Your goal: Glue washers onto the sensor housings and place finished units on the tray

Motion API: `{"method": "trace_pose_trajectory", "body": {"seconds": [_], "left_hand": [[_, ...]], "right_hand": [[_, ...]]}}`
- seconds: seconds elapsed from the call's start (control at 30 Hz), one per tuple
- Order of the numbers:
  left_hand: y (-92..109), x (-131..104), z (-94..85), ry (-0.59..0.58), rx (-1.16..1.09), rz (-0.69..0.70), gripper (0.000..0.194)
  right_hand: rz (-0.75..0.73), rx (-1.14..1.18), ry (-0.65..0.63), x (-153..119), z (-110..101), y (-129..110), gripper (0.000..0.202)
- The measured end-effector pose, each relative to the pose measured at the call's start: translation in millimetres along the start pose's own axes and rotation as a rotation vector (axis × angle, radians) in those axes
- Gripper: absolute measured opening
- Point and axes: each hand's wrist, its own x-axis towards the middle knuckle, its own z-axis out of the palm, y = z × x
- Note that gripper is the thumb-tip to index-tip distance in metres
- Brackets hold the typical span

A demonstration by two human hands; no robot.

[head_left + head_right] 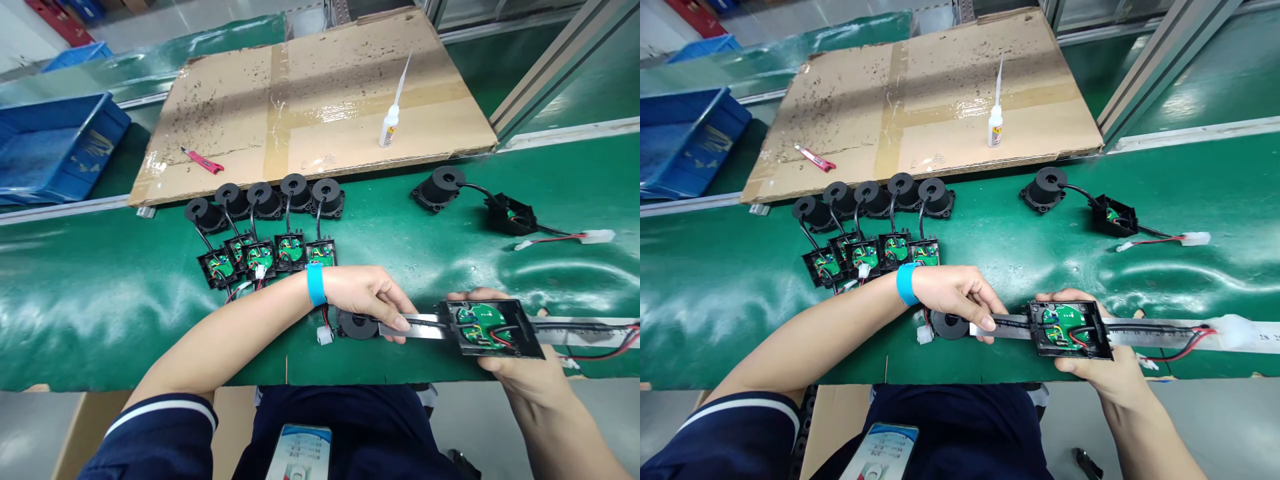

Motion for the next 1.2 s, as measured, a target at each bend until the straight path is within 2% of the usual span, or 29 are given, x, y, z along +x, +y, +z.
{"method": "trace_pose_trajectory", "body": {"seconds": [0.43, 0.53, 0.63, 0.73, 0.87, 0.93, 1.07, 1.13, 1.2], "left_hand": [[1, 0, 1.7, -0.004, -0.010, 0.007, 0.047], [0, 0, 2.0, 0.008, 0.001, 0.004, 0.044], [1, 0, 2.9, 0.012, 0.052, 0.020, 0.032], [3, -1, 4.4, -0.005, 0.104, 0.069, 0.018], [6, -3, 6.2, 0.003, 0.117, 0.067, 0.014], [6, -4, 6.6, 0.019, 0.109, 0.055, 0.015], [1, -3, 5.5, 0.009, 0.093, 0.072, 0.018], [0, -3, 4.4, -0.004, 0.099, 0.087, 0.017], [-1, -3, 3.4, -0.008, 0.100, 0.092, 0.015]], "right_hand": [[-0.041, 0.026, -0.052, 2, 1, 0, 0.060], [-0.071, 0.118, -0.027, -2, 15, 7, 0.070], [-0.092, 0.178, -0.003, -10, 44, 12, 0.089], [-0.087, 0.187, 0.050, -14, 78, 15, 0.075], [-0.116, 0.181, 0.283, -9, 102, 16, 0.045], [-0.113, 0.151, 0.335, -6, 105, 17, 0.036], [-0.106, 0.122, 0.311, -3, 102, 19, 0.026], [-0.103, 0.112, 0.302, -3, 97, 18, 0.024], [-0.088, 0.100, 0.246, -2, 89, 16, 0.032]]}}
